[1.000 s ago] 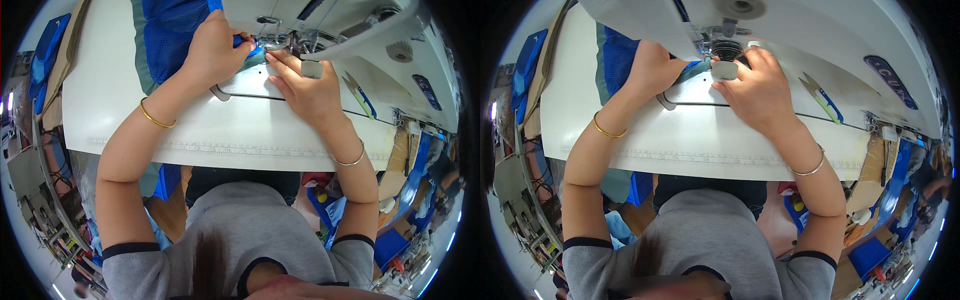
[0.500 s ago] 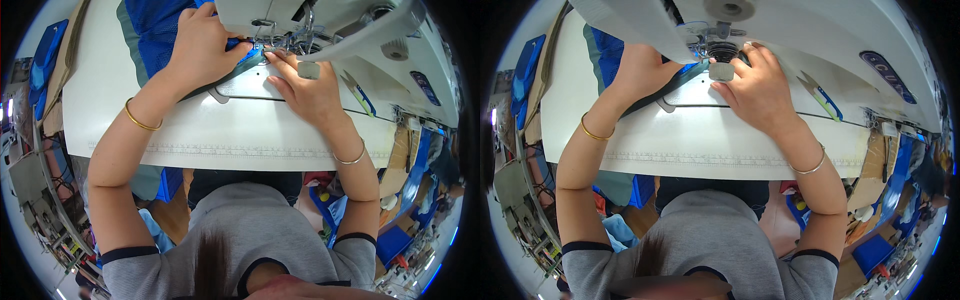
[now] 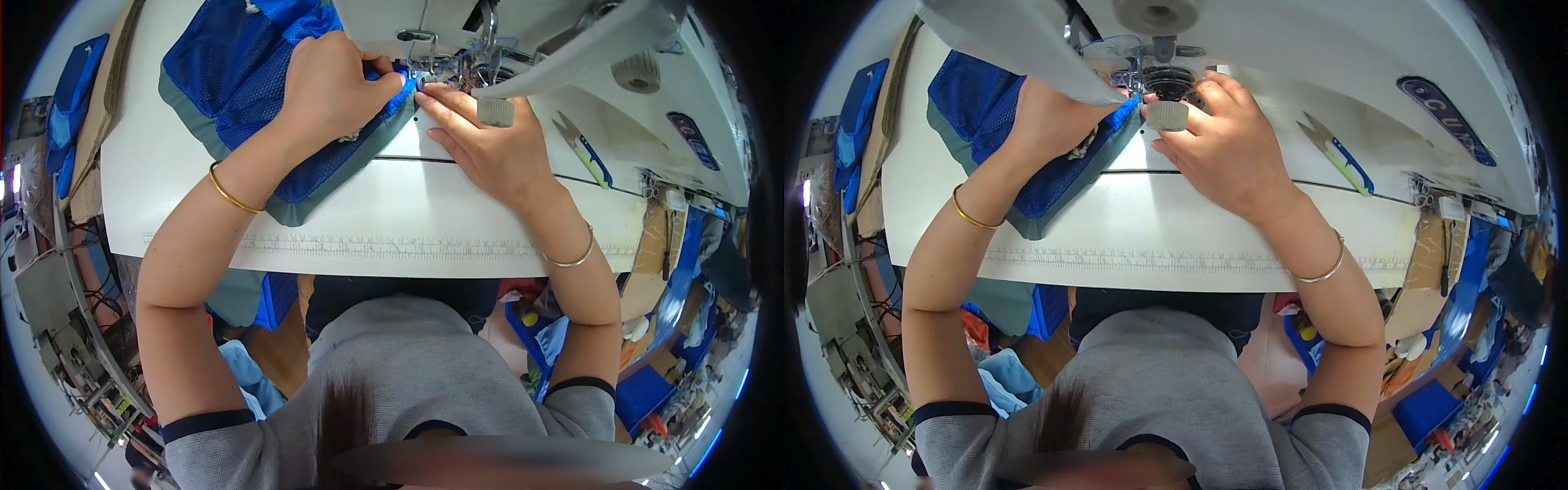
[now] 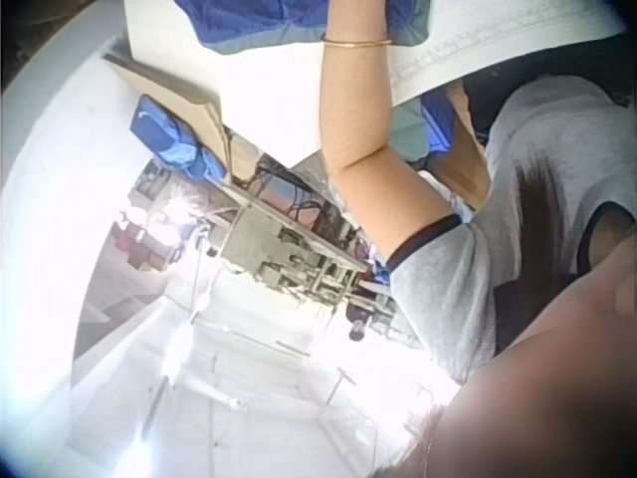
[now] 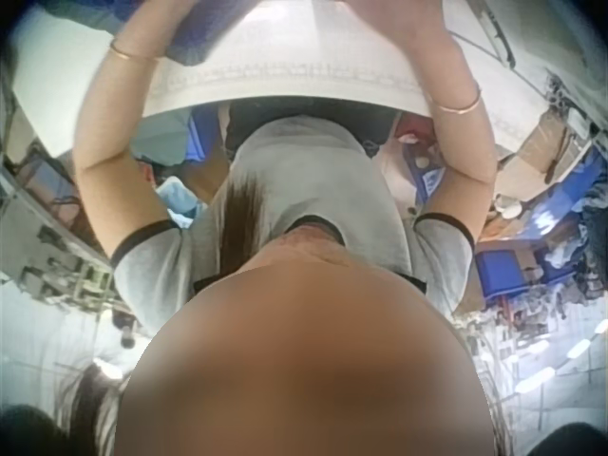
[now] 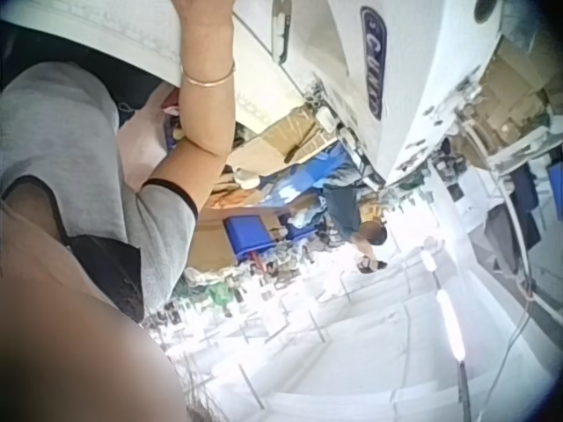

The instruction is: Sewing a blue mesh pouch onto a grey fabric base using an industrial sewing machine and trimming thread with scissors.

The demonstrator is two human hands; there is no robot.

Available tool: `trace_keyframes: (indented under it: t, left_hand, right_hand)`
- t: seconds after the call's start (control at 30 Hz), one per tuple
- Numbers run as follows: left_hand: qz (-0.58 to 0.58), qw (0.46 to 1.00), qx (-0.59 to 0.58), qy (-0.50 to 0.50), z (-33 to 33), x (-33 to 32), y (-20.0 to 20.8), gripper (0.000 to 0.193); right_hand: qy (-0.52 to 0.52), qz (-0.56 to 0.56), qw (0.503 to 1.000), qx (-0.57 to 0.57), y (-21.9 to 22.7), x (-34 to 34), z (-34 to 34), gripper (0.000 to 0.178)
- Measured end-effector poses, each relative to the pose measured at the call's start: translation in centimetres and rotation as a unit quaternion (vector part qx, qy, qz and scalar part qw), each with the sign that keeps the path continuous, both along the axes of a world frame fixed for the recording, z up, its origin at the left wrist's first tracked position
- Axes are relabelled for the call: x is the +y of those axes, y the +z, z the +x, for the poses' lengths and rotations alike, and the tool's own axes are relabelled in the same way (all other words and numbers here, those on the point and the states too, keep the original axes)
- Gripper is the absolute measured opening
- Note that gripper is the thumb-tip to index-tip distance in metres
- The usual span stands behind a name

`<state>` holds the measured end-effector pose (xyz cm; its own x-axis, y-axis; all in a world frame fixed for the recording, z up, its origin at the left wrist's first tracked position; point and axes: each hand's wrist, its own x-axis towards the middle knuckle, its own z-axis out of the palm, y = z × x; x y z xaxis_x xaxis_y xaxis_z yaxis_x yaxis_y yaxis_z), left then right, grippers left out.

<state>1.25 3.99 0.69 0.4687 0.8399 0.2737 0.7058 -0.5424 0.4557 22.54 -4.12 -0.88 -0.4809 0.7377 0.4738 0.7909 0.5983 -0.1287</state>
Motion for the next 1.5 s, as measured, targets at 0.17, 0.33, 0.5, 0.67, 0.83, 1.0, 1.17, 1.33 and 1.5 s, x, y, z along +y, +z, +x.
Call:
trace_keyframes:
  t: [0.17, 0.33, 0.5, 0.67, 0.83, 1.0, 1.17, 1.33, 1.5]
  left_hand:
    - [-0.017, 0.999, -0.035, 0.018, 0.3, -0.1, -0.4, 0.014]
    - [-0.028, 0.998, -0.032, 0.038, 0.5, -0.3, -0.5, 0.012]
    - [-0.038, 0.996, 0.004, 0.075, 1.2, -1.3, 0.9, 0.012]
    - [-0.061, 0.995, 0.036, 0.075, 1.3, -1.0, 0.9, 0.015]
    - [-0.038, 0.997, 0.035, 0.059, 1.1, -0.4, 0.8, 0.014]
    - [-0.033, 0.997, 0.019, 0.064, 1.2, -0.2, 0.4, 0.012]
    - [-0.019, 0.998, 0.019, 0.062, 0.9, 0.1, 0.1, 0.015]
    - [-0.076, 0.994, 0.003, 0.082, 1.1, -0.1, 0.7, 0.018]
    - [-0.101, 0.991, -0.016, 0.091, 0.7, 0.0, 0.4, 0.022]
  right_hand:
    - [0.000, -0.004, 1.000, -0.014, -0.2, 0.1, 0.3, 0.028]
    - [-0.007, -0.002, 1.000, -0.001, 0.1, 0.1, 0.0, 0.028]
    - [-0.019, -0.024, 1.000, 0.002, 0.3, -0.2, 0.2, 0.033]
    - [-0.017, -0.009, 1.000, 0.000, 0.3, -0.1, 0.2, 0.029]
    - [-0.010, -0.010, 1.000, -0.007, 0.2, 0.0, 0.4, 0.022]
    - [-0.015, -0.004, 1.000, -0.004, 0.2, 0.2, 0.4, 0.024]
    - [-0.011, 0.016, 1.000, -0.022, -0.4, 0.1, 0.2, 0.019]
    - [-0.008, 0.031, 0.999, -0.012, -0.3, 0.0, 0.0, 0.021]
    - [-0.015, -0.003, 1.000, 0.000, 0.2, -0.1, 0.1, 0.026]
